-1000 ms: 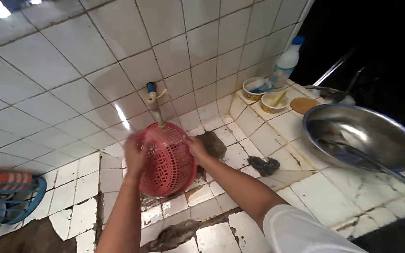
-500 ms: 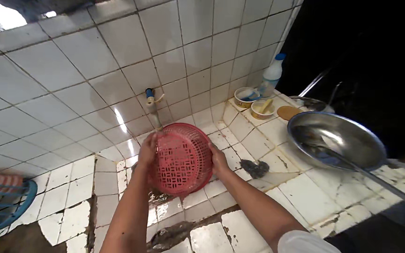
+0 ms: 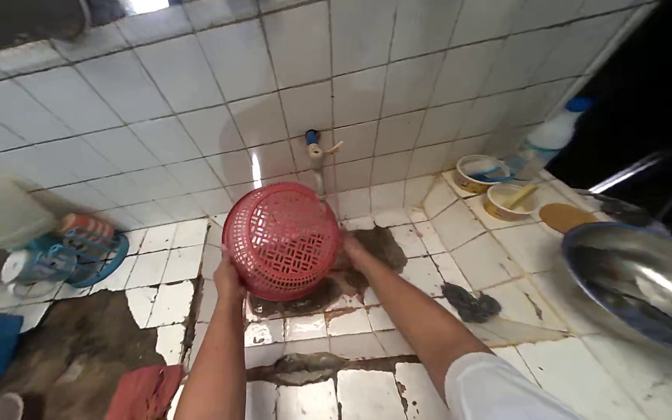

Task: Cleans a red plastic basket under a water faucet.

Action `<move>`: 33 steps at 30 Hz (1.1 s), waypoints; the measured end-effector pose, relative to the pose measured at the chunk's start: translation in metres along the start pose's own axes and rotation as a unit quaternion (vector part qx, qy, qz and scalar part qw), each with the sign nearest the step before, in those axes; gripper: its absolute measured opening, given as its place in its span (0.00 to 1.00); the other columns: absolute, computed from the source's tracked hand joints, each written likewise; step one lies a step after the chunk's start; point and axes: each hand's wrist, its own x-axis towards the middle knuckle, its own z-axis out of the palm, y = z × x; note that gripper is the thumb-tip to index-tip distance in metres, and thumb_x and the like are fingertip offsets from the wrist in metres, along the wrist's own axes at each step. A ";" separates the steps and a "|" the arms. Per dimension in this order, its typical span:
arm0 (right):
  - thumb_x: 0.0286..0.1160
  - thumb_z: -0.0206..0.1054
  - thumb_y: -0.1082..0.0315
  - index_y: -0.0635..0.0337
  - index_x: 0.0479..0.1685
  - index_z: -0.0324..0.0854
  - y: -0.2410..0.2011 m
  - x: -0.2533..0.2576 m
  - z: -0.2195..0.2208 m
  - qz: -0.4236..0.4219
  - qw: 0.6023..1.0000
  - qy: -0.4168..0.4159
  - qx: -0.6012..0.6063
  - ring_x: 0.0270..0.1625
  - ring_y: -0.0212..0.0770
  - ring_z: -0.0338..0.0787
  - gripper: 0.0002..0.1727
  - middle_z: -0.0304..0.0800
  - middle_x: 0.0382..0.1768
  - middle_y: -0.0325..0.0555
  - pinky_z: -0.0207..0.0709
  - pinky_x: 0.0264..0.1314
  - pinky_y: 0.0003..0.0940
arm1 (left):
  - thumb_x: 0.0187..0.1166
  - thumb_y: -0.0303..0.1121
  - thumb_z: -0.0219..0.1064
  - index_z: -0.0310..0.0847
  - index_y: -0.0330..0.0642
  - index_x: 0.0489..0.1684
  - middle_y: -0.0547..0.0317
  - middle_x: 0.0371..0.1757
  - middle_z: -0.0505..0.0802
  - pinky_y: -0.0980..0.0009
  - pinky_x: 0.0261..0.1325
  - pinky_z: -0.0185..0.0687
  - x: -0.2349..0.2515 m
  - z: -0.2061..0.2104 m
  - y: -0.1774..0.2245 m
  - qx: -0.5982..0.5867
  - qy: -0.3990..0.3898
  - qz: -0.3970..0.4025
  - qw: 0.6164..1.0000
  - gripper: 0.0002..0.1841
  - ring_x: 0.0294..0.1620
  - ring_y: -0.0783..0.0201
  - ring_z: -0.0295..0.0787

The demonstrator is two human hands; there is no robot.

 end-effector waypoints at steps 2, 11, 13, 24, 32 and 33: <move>0.96 0.34 0.42 0.64 0.88 0.61 -0.032 0.009 -0.012 -0.044 0.999 0.012 -0.008 0.73 0.61 0.80 0.38 0.73 0.79 0.69 0.75 0.71 0.54 | 0.94 0.55 0.43 0.81 0.29 0.60 0.41 0.50 0.93 0.50 0.56 0.88 0.003 -0.015 0.011 0.037 0.010 0.033 0.999 0.33 0.49 0.54 0.93; 0.93 0.40 0.39 0.60 0.69 0.82 -0.054 -0.028 -0.016 -0.043 0.949 -0.218 -0.222 0.69 0.48 0.85 0.36 0.88 0.68 0.49 0.75 0.68 0.55 | 0.91 0.35 0.47 0.77 0.46 0.14 0.74 0.14 0.83 0.75 0.32 0.82 -0.069 -0.013 0.038 0.134 -0.146 0.210 0.957 0.26 0.19 0.79 0.80; 0.95 0.50 0.49 0.63 0.68 0.81 -0.048 -0.037 -0.022 -0.064 0.913 -0.250 -0.315 0.64 0.44 0.87 0.27 0.88 0.65 0.51 0.77 0.68 0.48 | 0.85 0.30 0.51 0.79 0.44 0.12 0.77 0.16 0.83 0.80 0.35 0.79 -0.066 0.001 0.023 0.120 -0.170 0.353 0.912 0.23 0.22 0.84 0.80; 0.94 0.55 0.58 0.64 0.73 0.80 -0.046 -0.019 -0.019 -0.114 0.862 -0.223 -0.441 0.70 0.55 0.85 0.22 0.85 0.69 0.62 0.74 0.76 0.54 | 0.87 0.29 0.58 0.80 0.32 0.57 0.47 0.43 0.88 0.58 0.45 0.84 -0.070 0.029 0.022 0.139 -0.150 -0.160 0.966 0.12 0.40 0.57 0.86; 0.97 0.37 0.54 0.75 0.93 0.42 -0.017 -0.033 0.086 -0.262 0.941 -0.092 -0.194 0.96 0.61 0.46 0.37 0.39 0.94 0.73 0.43 0.97 0.49 | 0.69 0.10 0.61 0.69 0.29 0.77 0.40 0.62 0.90 0.57 0.62 0.85 -0.097 0.062 -0.006 0.077 -0.157 0.002 0.985 0.31 0.59 0.55 0.89; 0.96 0.34 0.50 0.72 0.94 0.43 -0.007 -0.051 0.097 -0.268 0.947 -0.136 -0.114 0.96 0.53 0.51 0.38 0.44 0.94 0.68 0.47 0.96 0.45 | 0.69 0.11 0.62 0.70 0.28 0.77 0.41 0.62 0.91 0.58 0.63 0.85 -0.098 0.060 -0.004 0.060 -0.155 0.012 0.986 0.30 0.59 0.57 0.90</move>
